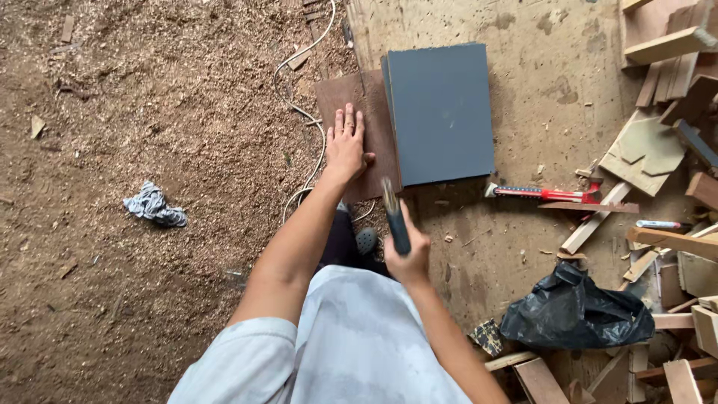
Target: The person arranges several rectangular boards on a workbench, then uses a hand saw to sand the edges of a brown board. They repeatedly flip and reposition the board while sanding its edges and corners.
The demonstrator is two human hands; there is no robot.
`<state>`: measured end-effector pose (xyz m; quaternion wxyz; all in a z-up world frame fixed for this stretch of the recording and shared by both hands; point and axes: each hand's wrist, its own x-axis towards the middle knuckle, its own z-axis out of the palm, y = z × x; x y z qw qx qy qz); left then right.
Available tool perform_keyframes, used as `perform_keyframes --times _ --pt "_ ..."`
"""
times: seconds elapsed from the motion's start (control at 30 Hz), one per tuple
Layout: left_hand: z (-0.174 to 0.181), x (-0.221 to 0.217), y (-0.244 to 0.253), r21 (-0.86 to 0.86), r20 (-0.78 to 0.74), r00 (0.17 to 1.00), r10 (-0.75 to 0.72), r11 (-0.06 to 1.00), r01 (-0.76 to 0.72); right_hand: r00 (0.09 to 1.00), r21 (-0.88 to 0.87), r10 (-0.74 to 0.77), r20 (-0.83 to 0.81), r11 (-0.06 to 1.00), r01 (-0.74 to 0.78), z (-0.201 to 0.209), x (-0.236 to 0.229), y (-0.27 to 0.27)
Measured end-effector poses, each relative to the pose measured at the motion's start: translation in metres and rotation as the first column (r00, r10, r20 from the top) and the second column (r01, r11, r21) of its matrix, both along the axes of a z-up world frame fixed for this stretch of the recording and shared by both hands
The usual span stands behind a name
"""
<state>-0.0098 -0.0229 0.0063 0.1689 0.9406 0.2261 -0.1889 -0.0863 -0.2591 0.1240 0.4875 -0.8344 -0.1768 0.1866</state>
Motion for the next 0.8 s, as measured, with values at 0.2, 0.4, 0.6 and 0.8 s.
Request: perform_keyframes --times 0.2,0.4,0.6,0.8 --pt "0.001 -0.005 0.002 -0.012 0.066 0.998 0.002 1.0 -0.001 0.994 0.103 -0.086 0.065 0.991 0.079 -0.018 0.066 0.041" --pt "0.001 -0.013 0.005 -0.016 0.116 0.993 0.006 1.0 -0.004 0.989 0.103 -0.051 0.136 0.994 0.037 0.01 0.007 0.001" --pt "-0.001 -0.019 0.002 -0.064 0.101 0.993 0.068 0.996 -0.062 0.987 0.032 -0.146 0.061 0.989 0.144 0.012 -0.034 -0.041" --pt "0.004 -0.015 0.008 -0.066 0.137 0.989 0.057 0.997 -0.049 0.989 0.076 -0.128 -0.069 0.988 0.133 -0.016 0.053 0.041"
